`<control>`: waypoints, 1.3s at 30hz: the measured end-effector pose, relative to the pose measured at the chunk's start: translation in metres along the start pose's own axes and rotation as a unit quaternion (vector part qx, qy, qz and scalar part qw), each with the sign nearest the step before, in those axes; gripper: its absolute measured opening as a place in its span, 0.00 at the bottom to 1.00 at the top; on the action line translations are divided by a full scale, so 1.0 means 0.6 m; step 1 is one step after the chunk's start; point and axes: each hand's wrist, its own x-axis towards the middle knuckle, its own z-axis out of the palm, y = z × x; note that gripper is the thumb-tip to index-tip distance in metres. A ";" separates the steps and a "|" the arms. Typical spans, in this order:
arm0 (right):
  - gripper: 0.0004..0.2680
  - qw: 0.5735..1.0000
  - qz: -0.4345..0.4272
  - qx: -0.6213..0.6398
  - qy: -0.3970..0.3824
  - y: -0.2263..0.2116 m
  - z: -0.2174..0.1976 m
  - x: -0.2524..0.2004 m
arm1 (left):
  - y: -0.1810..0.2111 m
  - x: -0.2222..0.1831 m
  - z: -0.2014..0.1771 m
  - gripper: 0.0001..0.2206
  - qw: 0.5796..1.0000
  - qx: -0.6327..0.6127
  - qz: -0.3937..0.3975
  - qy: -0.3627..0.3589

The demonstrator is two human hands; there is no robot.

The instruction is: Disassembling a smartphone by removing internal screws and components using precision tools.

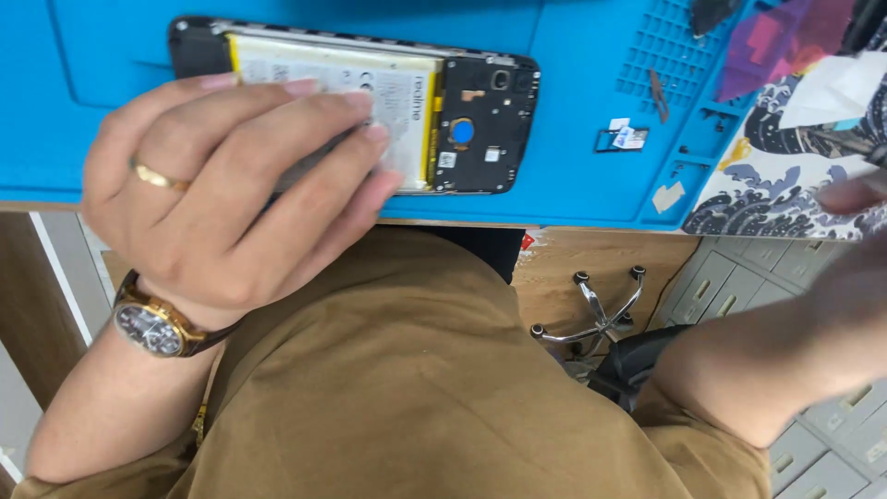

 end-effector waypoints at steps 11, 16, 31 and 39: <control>0.18 0.966 -0.126 0.205 0.091 -0.272 0.170 0.095 | 0.004 -0.014 0.001 0.08 0.997 -0.018 -0.003 -0.079; 0.22 0.944 -0.108 0.208 0.233 -0.179 0.135 0.075 | 0.014 -0.017 0.007 0.10 0.996 -0.047 -0.018 -0.071; 0.15 0.911 -0.055 0.312 0.263 -0.169 0.170 0.060 | 0.023 -0.029 0.014 0.12 0.990 -0.106 -0.049 -0.081; 0.15 0.931 -0.051 0.292 0.213 -0.153 0.170 0.039 | 0.014 -0.011 0.018 0.12 0.997 -0.047 -0.009 -0.066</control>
